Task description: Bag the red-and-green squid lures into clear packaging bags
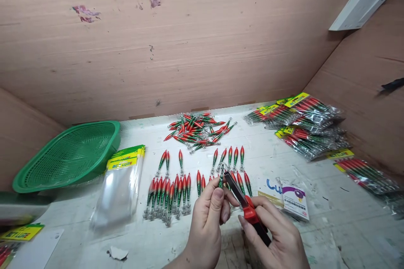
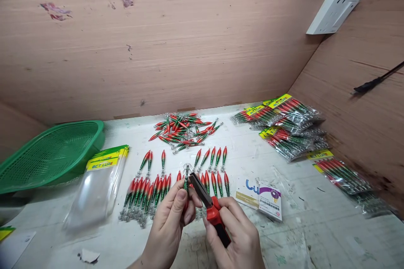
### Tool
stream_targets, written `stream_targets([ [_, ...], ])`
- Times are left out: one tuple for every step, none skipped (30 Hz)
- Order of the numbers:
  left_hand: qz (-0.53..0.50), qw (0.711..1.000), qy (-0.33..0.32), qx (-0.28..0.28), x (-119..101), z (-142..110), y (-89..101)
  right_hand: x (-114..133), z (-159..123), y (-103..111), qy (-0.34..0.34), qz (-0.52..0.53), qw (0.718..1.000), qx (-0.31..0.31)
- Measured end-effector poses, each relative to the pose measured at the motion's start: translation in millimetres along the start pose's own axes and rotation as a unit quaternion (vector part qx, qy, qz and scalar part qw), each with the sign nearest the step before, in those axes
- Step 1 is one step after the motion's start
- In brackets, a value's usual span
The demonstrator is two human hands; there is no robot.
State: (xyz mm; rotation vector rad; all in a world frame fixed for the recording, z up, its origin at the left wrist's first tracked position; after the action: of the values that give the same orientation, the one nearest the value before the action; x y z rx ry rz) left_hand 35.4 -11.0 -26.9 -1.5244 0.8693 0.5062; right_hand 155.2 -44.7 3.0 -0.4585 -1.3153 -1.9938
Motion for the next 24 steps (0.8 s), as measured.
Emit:
stream_targets([
  [0.002, 1.000, -0.002, 0.001, -0.5, -0.1, -0.3, 0.4, 0.4, 0.2, -0.002, 0.000, 1.000, -0.002],
  [0.006, 1.000, -0.003, 0.003, -0.9, -0.2, -0.5, 0.6, 0.6, 0.6, -0.004, 0.001, 1.000, -0.004],
  [0.010, 1.000, -0.005, 0.005, -1.1, -0.4, -0.6, 0.7, 0.4, 0.7, -0.005, 0.002, 1.000, -0.005],
  [0.016, 1.000, -0.007, 0.007, -0.9, -0.5, -0.7, 0.8, 0.0, 0.6, -0.005, 0.003, 1.000, -0.005],
  [0.021, 1.000, -0.009, 0.008, -0.6, -0.6, -0.4, 0.7, -0.7, 0.5, -0.006, 0.005, 1.000, -0.005],
  [0.024, 1.000, -0.011, 0.009, -0.1, -0.7, -0.1, 0.7, -1.5, -0.2, -0.006, 0.007, 1.000, -0.003],
  [0.025, 1.000, -0.012, 0.008, 0.6, -0.7, 0.5, 0.6, -2.4, -1.0, -0.007, 0.008, 1.000, 0.000],
  [0.024, 1.000, -0.013, 0.007, 1.3, -0.8, 1.2, 0.5, -3.3, -2.0, -0.007, 0.009, 1.000, 0.004],
  [0.022, 1.000, -0.014, 0.006, 1.9, -0.8, 1.8, 0.3, -4.0, -2.9, -0.007, 0.010, 1.000, 0.007],
  [0.020, 1.000, -0.015, 0.005, 2.5, -0.7, 2.3, 0.1, -4.4, -3.6, -0.008, 0.011, 1.000, 0.009],
  [0.018, 1.000, -0.016, 0.005, 2.8, -0.7, 2.5, 0.1, -4.6, -4.1, -0.009, 0.011, 1.000, 0.009],
  [0.018, 1.000, -0.016, 0.005, 3.1, -0.7, 2.6, 0.3, -4.4, -4.5, -0.008, 0.010, 1.000, 0.010],
  [0.020, 1.000, -0.017, 0.004, 3.2, -0.7, 2.7, 0.4, -4.0, -4.6, -0.009, 0.009, 1.000, 0.010],
  [0.022, 1.000, -0.018, 0.002, 3.1, -0.7, 2.8, 0.7, -3.4, -4.5, -0.009, 0.009, 1.000, 0.010],
  [0.027, 0.999, -0.020, 0.001, 3.1, -0.7, 2.9, 1.1, -2.7, -4.3, -0.009, 0.009, 1.000, 0.010],
  [0.032, 0.999, -0.020, -0.001, 3.2, -0.7, 3.1, 1.9, -2.0, -4.1, -0.008, 0.010, 1.000, 0.012],
  [0.036, 0.999, -0.020, -0.002, 3.4, -0.7, 3.2, 2.6, -1.3, -3.9, -0.007, 0.011, 1.000, 0.014],
  [0.038, 0.999, -0.020, -0.002, 3.8, -0.7, 3.1, 3.1, -0.9, -3.5, -0.007, 0.014, 1.000, 0.015],
  [0.038, 0.999, -0.019, 0.000, 4.3, -0.6, 2.8, 3.4, -0.6, -3.3, -0.008, 0.017, 1.000, 0.015],
  [0.040, 0.999, -0.018, 0.003, 4.8, -0.6, 2.4, 3.7, -0.7, -3.8, -0.008, 0.021, 1.000, 0.017],
  [0.043, 0.999, -0.018, 0.008, 5.2, -0.7, 1.8, 3.8, -1.1, -4.5, -0.008, 0.024, 1.000, 0.018],
  [0.049, 0.998, -0.021, 0.013, 5.2, -0.7, 1.2, 3.6, -1.8, -4.9, -0.009, 0.027, 0.999, 0.015],
  [0.057, 0.998, -0.025, 0.019, 4.9, -0.8, 0.7, 3.2, -2.7, -5.1, -0.010, 0.030, 0.999, 0.009],
  [0.066, 0.997, -0.029, 0.022, 4.4, -1.0, 0.6, 2.4, -3.7, -5.3, -0.013, 0.035, 0.999, 0.001],
])
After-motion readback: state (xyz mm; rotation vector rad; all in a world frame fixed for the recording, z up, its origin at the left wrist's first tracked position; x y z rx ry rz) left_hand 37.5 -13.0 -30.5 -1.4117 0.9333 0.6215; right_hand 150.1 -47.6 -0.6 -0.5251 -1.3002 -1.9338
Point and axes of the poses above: each hand's wrist, its own z-axis towards the middle knuckle, its own y-axis out of the back of the hand, x = y × z, the point moved 9 cm from there along z, towards the middle knuckle, and after that the axes turned 11 degrees about -z, right-handed, at the moved point
